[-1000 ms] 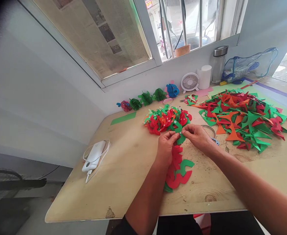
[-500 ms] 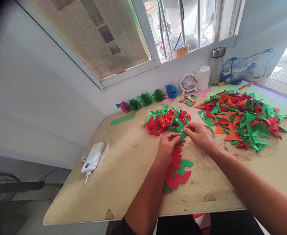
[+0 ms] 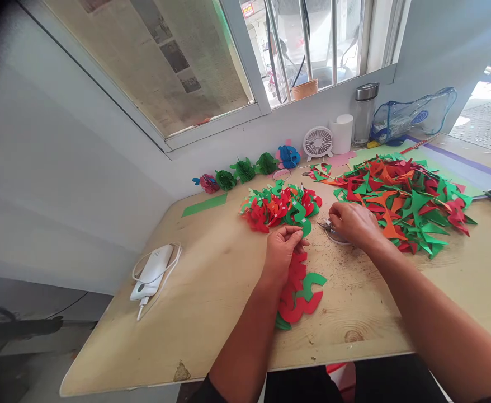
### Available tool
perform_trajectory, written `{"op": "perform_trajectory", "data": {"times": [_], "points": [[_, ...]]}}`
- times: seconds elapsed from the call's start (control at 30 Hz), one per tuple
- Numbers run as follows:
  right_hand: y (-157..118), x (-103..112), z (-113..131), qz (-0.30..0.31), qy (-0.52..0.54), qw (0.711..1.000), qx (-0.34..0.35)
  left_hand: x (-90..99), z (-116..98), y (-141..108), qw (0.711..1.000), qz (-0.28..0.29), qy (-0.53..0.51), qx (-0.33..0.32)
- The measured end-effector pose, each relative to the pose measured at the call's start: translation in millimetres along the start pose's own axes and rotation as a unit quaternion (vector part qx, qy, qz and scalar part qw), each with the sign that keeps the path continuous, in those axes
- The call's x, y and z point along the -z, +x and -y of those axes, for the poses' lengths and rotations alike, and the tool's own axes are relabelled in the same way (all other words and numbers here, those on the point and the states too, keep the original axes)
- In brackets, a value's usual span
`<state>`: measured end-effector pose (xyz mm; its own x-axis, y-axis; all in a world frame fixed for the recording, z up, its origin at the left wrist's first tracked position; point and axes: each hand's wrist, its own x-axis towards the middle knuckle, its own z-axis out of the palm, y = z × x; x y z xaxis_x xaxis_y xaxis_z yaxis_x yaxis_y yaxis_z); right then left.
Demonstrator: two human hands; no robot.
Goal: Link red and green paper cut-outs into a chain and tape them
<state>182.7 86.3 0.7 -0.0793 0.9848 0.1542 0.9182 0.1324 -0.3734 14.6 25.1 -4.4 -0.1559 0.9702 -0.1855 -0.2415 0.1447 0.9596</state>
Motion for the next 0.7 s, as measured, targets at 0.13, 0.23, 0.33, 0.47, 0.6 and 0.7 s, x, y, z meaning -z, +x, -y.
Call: {"op": "perform_trajectory", "data": {"times": [0.13,0.23,0.33,0.47,0.6,0.7], "points": [[2.2,-5.3,-3.1,0.036,-0.05,0.998,0.012,0.5,1.0,0.7,1.0,0.0,-0.008,0.001],[3.1,-7.1,-2.9,0.059,-0.062,0.996,0.03,0.5,1.4,1.1,1.0,0.003,-0.011,0.002],[3.7,-8.4,-3.0,0.068,-0.061,0.995,0.039,0.3,1.4,0.9,1.0,0.006,-0.012,0.004],[4.4,-10.9,-4.4,0.074,-0.065,0.994,0.046,0.1,1.5,0.6,1.0,0.007,-0.014,0.005],[5.6,-14.1,-7.1,0.068,-0.068,0.993,0.068,0.2,2.0,0.7,1.0,0.006,-0.011,0.008],[6.5,-16.1,-9.1,0.061,-0.063,0.993,0.08,0.3,1.7,0.3,1.0,0.009,-0.008,0.008]]}}
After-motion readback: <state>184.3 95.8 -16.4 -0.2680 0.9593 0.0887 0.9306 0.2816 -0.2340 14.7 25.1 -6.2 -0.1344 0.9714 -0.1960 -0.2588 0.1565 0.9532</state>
